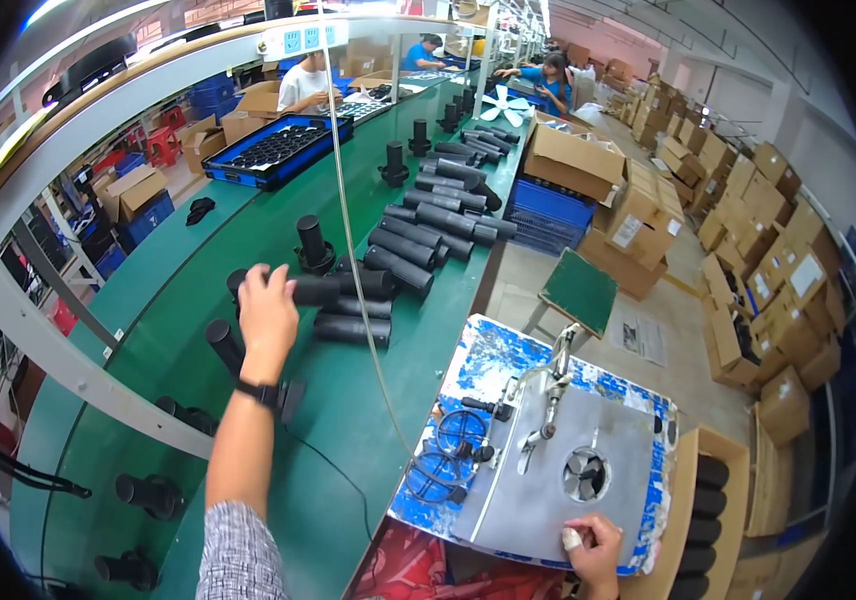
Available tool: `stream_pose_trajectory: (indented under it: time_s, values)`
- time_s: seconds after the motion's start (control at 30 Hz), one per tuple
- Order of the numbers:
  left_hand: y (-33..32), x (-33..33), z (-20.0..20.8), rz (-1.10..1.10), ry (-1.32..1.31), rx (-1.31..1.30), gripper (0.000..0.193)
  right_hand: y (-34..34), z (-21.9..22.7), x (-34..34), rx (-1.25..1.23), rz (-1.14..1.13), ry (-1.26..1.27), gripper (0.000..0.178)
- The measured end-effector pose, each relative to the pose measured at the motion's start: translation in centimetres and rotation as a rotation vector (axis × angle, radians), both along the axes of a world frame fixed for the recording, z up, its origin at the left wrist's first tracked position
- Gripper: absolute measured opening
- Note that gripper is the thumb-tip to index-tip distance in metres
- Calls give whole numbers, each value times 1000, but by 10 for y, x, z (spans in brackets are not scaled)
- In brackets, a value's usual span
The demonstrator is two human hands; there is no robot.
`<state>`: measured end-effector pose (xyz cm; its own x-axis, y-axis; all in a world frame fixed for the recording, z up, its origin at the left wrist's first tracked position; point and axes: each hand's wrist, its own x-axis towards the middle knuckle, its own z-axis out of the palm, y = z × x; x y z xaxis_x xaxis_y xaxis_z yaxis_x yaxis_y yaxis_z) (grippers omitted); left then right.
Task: The person picks up a plastic base and a tube from a box, fits them together, and uses a machine to press the assembly. They then place the completed unit back into the box and repeat the process.
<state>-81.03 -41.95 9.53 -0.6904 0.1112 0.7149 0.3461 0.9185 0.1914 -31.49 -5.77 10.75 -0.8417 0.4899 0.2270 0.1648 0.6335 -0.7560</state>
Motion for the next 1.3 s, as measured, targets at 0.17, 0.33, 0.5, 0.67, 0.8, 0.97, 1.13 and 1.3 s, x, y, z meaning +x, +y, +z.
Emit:
stream_pose_trajectory:
  time_s: [0.17, 0.33, 0.5, 0.67, 0.8, 0.97, 1.13, 1.3]
  values:
    - [-30, 27, -79, -210, -465, 397, 30, -12, 6, -10, -41, 8, -1, 10]
    - [-8, 39, -117, -51, -561, 617, 36, -8, -3, -2, 29, 41, 21, 8]
    - [-40, 71, -22, 269, -56, -96, 52, -11, 2, -1, 31, 31, 22, 8]
    - [-122, 60, -23, 299, -408, 144, 50, -15, -1, -4, -47, 77, 35, 9]
    - [-85, 109, -21, 171, -98, 159, 50, -9, 0, 0, 46, 55, 60, 9]
    - [-38, 151, -63, -6, -523, 681, 45, 1, 4, 6, 63, 84, 35, 14]
    - [-36, 102, -156, -324, -807, 1356, 62, 5, -10, 12, -34, 217, 87, 31]
    - [-29, 115, -171, -7, -553, 1268, 78, 10, 21, 105, -54, 49, 313, 24]
